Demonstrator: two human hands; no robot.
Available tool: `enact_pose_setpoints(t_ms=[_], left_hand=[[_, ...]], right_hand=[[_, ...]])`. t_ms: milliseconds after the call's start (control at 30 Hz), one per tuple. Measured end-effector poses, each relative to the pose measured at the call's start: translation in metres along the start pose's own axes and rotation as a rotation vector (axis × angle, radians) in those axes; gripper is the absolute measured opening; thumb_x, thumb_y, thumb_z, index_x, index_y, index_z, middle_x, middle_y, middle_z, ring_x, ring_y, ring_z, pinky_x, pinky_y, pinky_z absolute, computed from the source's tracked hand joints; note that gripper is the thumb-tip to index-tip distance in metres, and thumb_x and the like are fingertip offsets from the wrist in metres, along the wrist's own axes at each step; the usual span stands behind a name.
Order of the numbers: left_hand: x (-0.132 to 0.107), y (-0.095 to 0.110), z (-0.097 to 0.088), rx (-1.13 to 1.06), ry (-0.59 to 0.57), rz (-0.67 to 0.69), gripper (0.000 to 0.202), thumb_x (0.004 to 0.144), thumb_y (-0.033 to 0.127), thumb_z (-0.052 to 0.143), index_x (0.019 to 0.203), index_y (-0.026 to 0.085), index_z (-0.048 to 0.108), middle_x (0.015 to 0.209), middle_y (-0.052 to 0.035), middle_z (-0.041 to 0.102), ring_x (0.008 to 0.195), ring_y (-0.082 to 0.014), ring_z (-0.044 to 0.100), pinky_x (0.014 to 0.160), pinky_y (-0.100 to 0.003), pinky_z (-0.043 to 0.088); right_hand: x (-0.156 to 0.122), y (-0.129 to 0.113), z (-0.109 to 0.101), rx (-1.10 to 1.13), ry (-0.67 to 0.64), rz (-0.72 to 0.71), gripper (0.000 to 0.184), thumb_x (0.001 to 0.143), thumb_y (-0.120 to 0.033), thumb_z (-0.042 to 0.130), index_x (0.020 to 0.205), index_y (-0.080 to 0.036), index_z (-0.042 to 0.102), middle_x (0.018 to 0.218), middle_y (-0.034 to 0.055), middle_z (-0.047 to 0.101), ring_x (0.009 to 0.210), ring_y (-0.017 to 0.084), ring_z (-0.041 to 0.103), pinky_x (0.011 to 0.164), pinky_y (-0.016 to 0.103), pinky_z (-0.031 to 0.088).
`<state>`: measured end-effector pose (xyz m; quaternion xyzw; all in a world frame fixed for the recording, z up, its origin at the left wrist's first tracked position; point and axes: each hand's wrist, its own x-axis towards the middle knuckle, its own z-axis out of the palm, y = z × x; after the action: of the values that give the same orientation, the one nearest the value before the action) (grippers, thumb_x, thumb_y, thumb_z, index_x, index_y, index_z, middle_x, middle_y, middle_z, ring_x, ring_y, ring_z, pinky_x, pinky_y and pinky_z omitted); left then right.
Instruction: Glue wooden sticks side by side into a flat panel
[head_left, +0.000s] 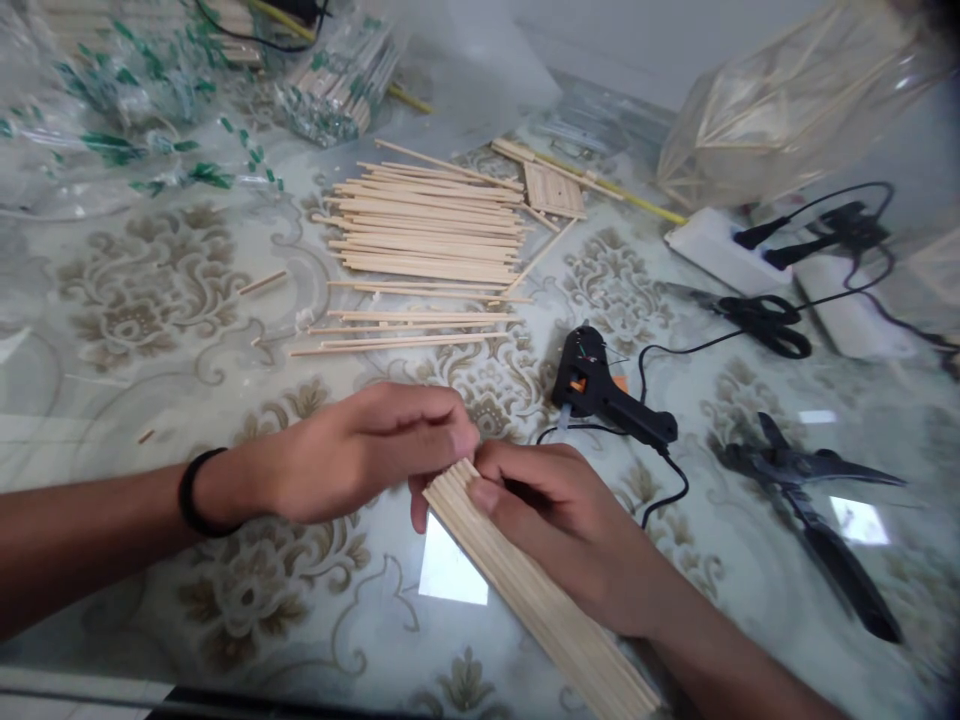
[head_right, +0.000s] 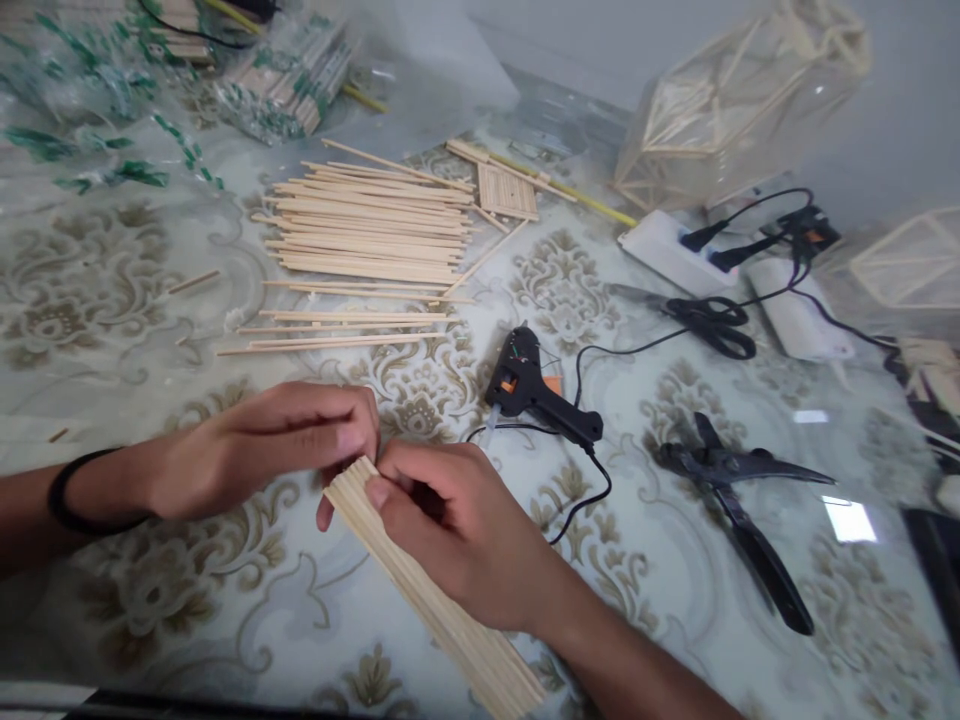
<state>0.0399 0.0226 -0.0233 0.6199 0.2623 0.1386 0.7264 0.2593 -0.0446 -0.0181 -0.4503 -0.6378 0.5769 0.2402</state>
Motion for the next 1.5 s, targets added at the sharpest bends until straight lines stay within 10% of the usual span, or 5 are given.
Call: enact_pose_setpoints(t_ms=[400, 767, 1000, 1267, 1500], left_hand=[[-0.005, -0.001, 0.001, 0.123, 0.178, -0.011, 0.036, 0.108, 0.047, 0.054, 0.084, 0.02, 0.057, 0.073, 0.0038, 0.054, 0.061, -0.011, 0.053, 0.056, -0.025, 0.042], [-0.02, 0.019, -0.02, 0.153, 0.559, 0.208, 0.033, 0.11, 0.041, 0.054, 0.084, 0.021, 0.057, 0.078, 0.0025, 0.054, 0.071, -0.013, 0.049, 0.061, -0.024, 0.043], [-0.041, 0.015, -0.029, 0.43, 0.473, 0.038, 0.032, 0.112, 0.048, 0.048, 0.103, 0.022, 0.065, 0.074, 0.0021, 0.061, 0.067, -0.0141, 0.058, 0.064, -0.024, 0.051], [-0.051, -0.01, -0.032, 1.025, 0.426, 0.317, 0.038, 0.106, 0.035, 0.062, 0.143, 0.033, 0.059, 0.128, -0.005, 0.075, 0.11, -0.0241, 0.077, 0.096, -0.034, 0.063], [-0.046, -0.018, -0.024, 1.256, 0.353, 0.528, 0.044, 0.109, 0.039, 0.058, 0.147, 0.018, 0.054, 0.112, -0.009, 0.076, 0.099, -0.0251, 0.076, 0.092, -0.041, 0.065]], right_hand=[[-0.007, -0.004, -0.018, -0.071, 0.019, 0.078, 0.056, 0.114, -0.059, 0.034, 0.072, -0.023, 0.047, 0.063, -0.005, 0.04, 0.058, 0.013, 0.04, 0.055, 0.031, 0.031], [-0.017, -0.013, -0.04, 0.031, 0.132, 0.112, 0.047, 0.107, -0.063, 0.052, 0.09, -0.021, 0.065, 0.068, -0.0016, 0.064, 0.054, 0.011, 0.055, 0.051, 0.024, 0.042], [-0.015, -0.007, -0.036, 0.094, 0.295, 0.055, 0.035, 0.103, -0.057, 0.065, 0.107, -0.023, 0.068, 0.065, -0.0065, 0.057, 0.048, 0.008, 0.047, 0.044, 0.019, 0.034], [-0.011, -0.004, -0.029, 0.089, 0.315, 0.067, 0.023, 0.102, -0.046, 0.068, 0.102, -0.023, 0.067, 0.063, -0.0077, 0.056, 0.048, 0.009, 0.049, 0.045, 0.019, 0.04], [-0.009, 0.005, -0.017, 0.132, 0.268, 0.064, 0.016, 0.104, -0.04, 0.066, 0.107, -0.025, 0.066, 0.064, -0.0084, 0.057, 0.049, 0.009, 0.054, 0.048, 0.02, 0.045]])
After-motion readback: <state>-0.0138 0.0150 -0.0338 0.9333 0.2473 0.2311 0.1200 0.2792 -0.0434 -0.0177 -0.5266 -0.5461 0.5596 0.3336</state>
